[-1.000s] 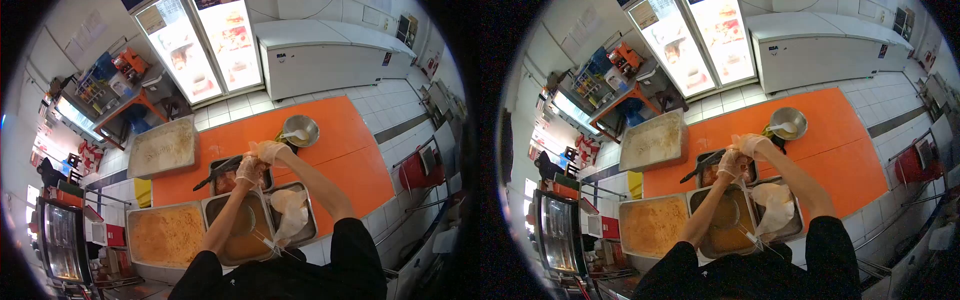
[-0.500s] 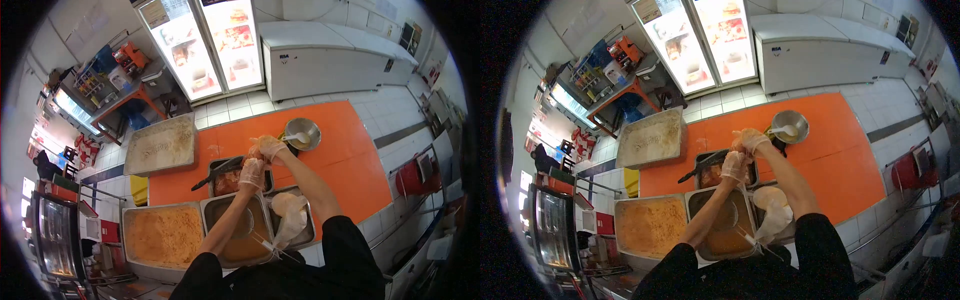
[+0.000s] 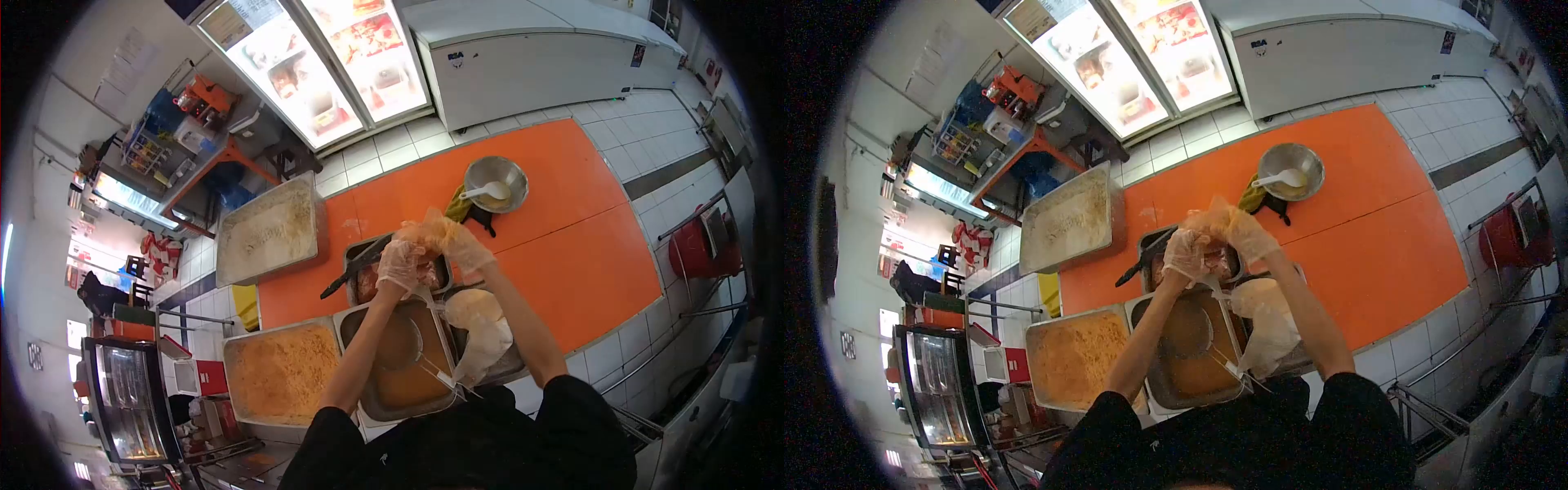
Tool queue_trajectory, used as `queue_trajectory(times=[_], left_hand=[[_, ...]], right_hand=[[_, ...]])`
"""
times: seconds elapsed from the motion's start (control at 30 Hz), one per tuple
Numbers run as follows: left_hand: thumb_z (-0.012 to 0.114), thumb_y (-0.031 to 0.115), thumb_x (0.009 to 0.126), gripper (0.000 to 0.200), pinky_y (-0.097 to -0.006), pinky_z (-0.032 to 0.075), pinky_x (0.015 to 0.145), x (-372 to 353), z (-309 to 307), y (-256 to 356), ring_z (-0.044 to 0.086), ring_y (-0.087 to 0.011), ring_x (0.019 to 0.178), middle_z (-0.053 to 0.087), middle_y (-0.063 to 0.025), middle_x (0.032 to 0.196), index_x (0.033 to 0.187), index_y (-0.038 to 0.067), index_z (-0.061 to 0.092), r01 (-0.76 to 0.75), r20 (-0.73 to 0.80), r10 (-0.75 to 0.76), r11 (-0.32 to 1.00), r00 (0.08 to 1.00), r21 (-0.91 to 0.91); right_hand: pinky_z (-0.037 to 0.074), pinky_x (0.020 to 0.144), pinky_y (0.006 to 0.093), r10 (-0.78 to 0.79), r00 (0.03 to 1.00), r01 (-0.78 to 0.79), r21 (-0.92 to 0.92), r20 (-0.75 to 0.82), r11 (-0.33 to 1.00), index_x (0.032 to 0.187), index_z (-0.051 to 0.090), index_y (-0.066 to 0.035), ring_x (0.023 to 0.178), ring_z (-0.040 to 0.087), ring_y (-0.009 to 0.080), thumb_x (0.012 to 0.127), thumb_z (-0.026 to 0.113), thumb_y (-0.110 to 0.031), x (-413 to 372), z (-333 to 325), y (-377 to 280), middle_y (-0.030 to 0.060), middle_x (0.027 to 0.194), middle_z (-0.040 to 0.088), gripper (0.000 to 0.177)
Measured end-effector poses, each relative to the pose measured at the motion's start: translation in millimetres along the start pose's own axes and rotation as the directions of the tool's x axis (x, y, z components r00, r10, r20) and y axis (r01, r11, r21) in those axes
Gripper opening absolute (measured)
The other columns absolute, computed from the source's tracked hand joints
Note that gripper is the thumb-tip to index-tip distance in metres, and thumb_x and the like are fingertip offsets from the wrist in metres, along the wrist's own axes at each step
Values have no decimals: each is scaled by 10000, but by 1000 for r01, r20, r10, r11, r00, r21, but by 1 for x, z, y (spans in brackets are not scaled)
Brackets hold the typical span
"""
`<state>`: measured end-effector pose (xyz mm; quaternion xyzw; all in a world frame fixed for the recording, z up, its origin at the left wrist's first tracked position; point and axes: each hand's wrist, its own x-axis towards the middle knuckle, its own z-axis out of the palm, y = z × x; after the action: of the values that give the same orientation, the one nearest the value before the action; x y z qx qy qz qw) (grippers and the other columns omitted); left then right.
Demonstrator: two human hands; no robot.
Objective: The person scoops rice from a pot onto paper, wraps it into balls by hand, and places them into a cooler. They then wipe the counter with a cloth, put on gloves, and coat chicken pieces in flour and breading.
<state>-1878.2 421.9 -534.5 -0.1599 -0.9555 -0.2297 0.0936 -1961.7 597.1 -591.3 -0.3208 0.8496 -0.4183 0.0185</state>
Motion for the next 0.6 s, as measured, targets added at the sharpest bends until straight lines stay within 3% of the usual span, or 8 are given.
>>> queue_trajectory(times=[0.03,0.07,0.13,0.23,0.37,0.43,0.53,0.6], left_hand=[[613,157,807,182,-410,479,811,-1,-2,3,580,-338,933,577,-187,997,932,25,623,-97,-135,86,992,987,-83],[613,157,807,182,-410,479,811,-1,5,-7,580,-338,933,577,-187,997,932,25,623,-104,-129,93,992,987,-78],[756,369,712,529,-360,467,835,-1,13,-27,555,-290,974,545,-143,1068,1129,107,562,-34,102,-5,925,995,380],[714,331,766,462,-393,478,864,14,0,-24,559,-315,1015,538,-159,1098,1120,82,555,156,168,-208,948,964,278],[671,310,815,431,-430,487,873,36,-25,1,569,-345,1019,548,-176,1104,1142,59,543,148,220,-185,974,958,173],[666,319,821,445,-419,503,865,51,-65,36,582,-331,1042,554,-187,1122,1156,55,540,127,500,-283,938,819,322],[699,398,775,493,-421,523,810,52,-78,55,627,-335,986,626,-193,1035,1106,54,576,131,429,-314,906,847,403],[714,445,747,507,-433,532,766,51,-56,22,644,-351,944,658,-194,972,1050,52,609,94,416,-272,912,868,400]], right_hand=[[482,821,376,231,971,-237,401,64,885,1075,578,-6,1017,597,304,821,651,-275,-8,-5,-13,171,1095,610,377],[482,821,376,233,971,-236,406,57,883,1075,578,-6,1017,597,304,821,651,-275,-12,-15,-25,171,1095,610,377],[480,802,316,231,961,-275,442,152,854,1215,540,-37,942,561,219,721,777,-177,-19,-26,-46,82,1034,606,566],[482,808,326,256,957,-284,260,135,923,1214,543,-55,944,583,236,774,729,-215,-18,1,-39,96,1044,621,504],[484,817,341,284,953,-277,-80,107,958,1213,547,-82,948,616,261,854,657,-273,-20,11,-21,117,1059,644,422],[487,827,385,168,985,-175,224,47,959,1138,561,-31,1011,593,299,851,654,-391,-18,3,-28,146,1111,608,470],[476,857,379,207,978,-170,567,-1,806,1127,568,-41,1059,567,313,850,646,-314,-17,-6,-56,148,1153,589,396],[470,871,381,145,989,-126,388,-19,913,1124,575,-42,1066,565,315,842,640,-276,-9,28,-21,147,1161,591,373]])
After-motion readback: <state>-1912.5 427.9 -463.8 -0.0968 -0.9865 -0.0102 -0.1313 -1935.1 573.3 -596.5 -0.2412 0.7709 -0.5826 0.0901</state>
